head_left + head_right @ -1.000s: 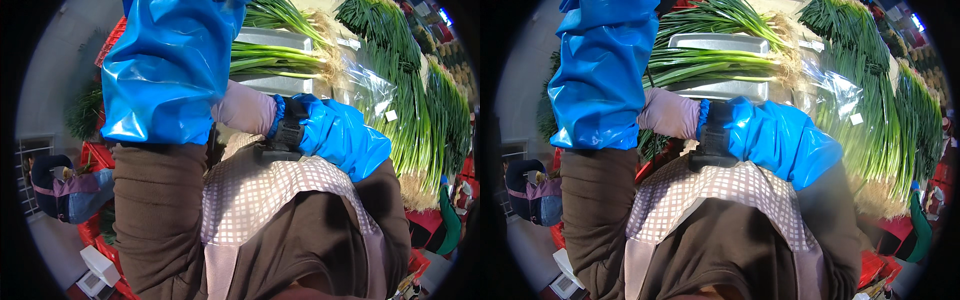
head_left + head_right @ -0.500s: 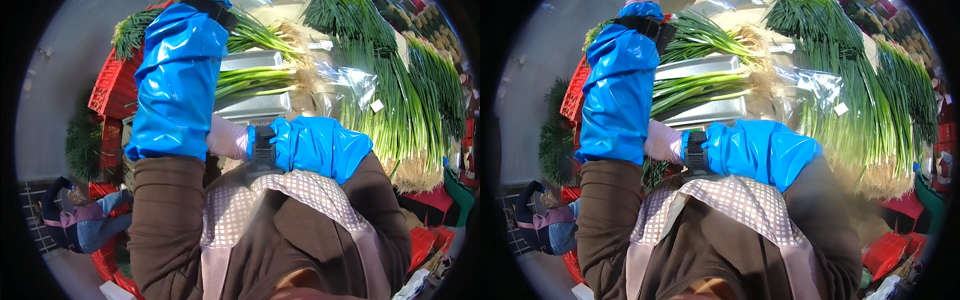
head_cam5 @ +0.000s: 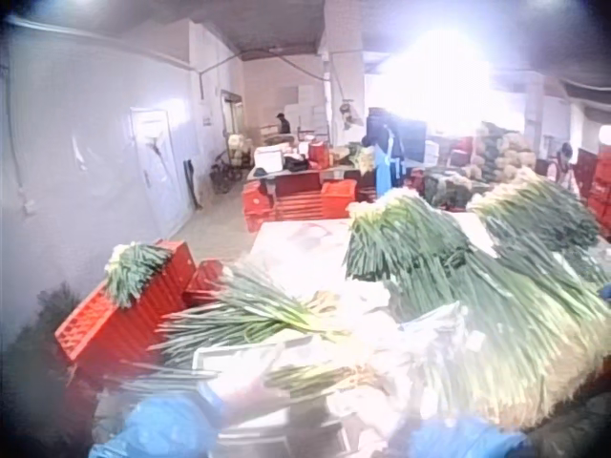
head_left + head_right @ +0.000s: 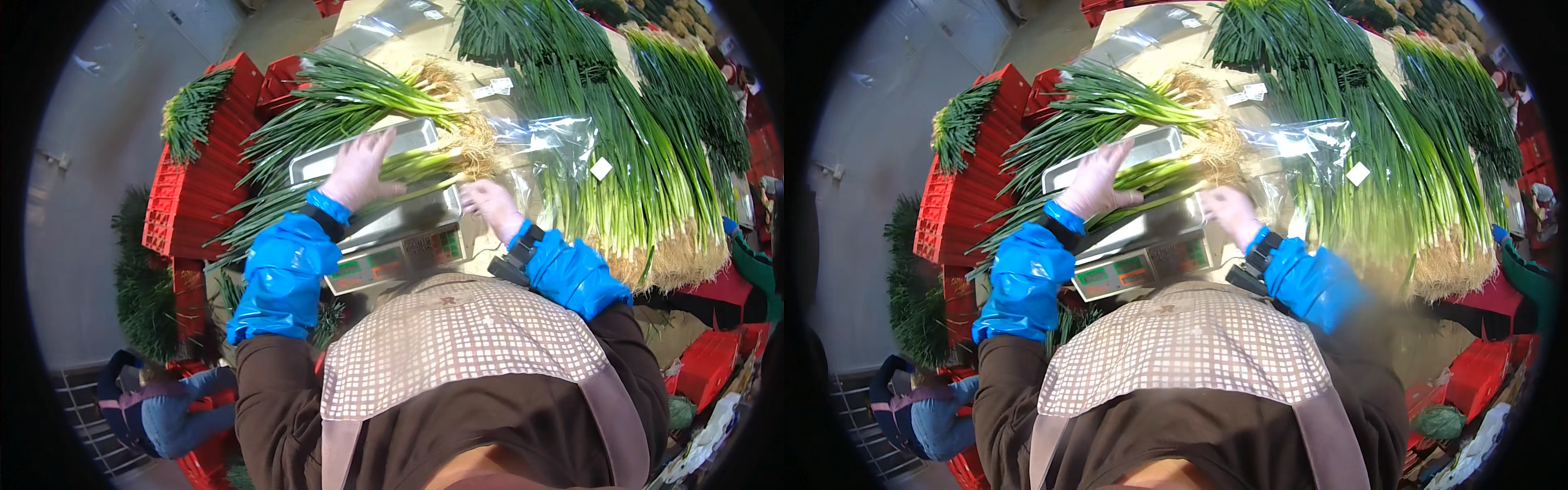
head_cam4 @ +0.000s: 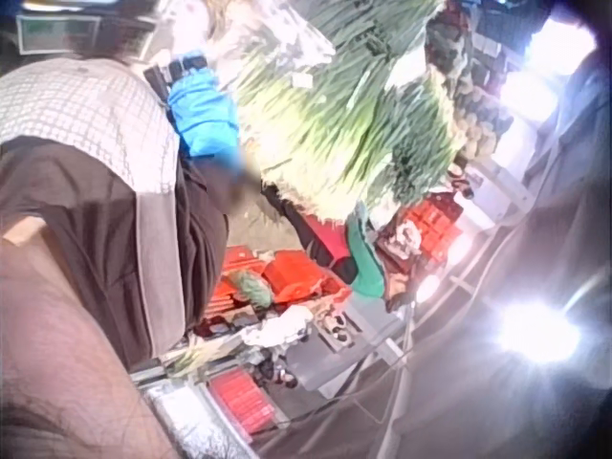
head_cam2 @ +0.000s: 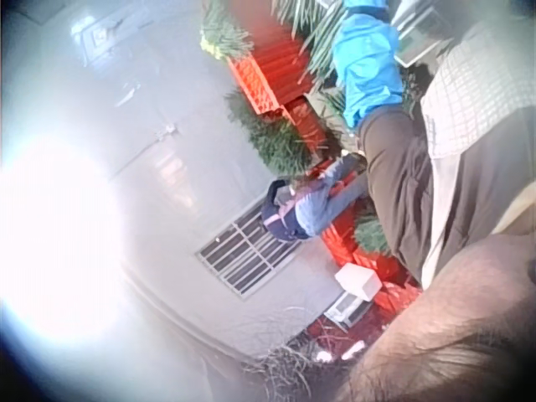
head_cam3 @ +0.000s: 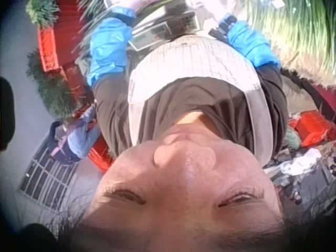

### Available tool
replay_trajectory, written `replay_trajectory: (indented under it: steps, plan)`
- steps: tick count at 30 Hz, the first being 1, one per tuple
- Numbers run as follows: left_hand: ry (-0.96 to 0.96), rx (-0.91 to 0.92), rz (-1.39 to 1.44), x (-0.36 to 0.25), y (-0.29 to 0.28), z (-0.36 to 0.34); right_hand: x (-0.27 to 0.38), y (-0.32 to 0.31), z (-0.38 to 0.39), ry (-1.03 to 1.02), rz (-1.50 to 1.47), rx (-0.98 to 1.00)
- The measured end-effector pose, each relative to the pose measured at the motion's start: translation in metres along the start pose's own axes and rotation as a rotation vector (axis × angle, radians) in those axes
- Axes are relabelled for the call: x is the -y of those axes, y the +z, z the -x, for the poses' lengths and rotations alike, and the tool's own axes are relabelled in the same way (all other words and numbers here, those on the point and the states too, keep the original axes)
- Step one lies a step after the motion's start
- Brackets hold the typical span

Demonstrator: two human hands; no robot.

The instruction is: The person repeatedly picks bundles of green onions, places them on a digital scale, and then packs them into clear plastic bags. The packed bundles are set aside on the table. The process is repeated continuously throughout the clip.

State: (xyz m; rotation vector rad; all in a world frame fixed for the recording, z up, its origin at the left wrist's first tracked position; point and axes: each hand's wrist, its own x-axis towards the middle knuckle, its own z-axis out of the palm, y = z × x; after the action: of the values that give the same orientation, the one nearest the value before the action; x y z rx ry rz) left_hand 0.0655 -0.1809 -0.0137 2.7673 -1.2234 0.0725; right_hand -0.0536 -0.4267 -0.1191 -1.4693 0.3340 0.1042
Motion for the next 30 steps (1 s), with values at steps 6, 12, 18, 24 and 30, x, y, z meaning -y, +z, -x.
replay_trajectory:
  steps: [6, 12, 18, 24, 30]
  plan:
    - [-0.226, 0.107, 0.094, 0.012, 0.072, -0.008, -0.041, -0.03, -0.058, -0.15, 0.045, -0.379]
    - [-0.083, 0.192, 0.011, 0.023, 0.062, -0.011, -0.031, 0.008, -0.062, -0.12, 0.008, -0.425]
    - [-0.075, 0.277, -0.04, 0.035, 0.074, -0.022, -0.012, 0.019, 0.014, 0.329, -0.45, -0.066]
    - [-0.012, 0.3, 0.241, 0.052, 0.076, -0.035, -0.012, 0.115, -0.043, 0.264, -0.743, -0.045]
    - [0.002, 0.369, 0.183, 0.022, 0.065, -0.02, -0.012, 0.144, -0.068, 0.176, -0.981, -0.309]
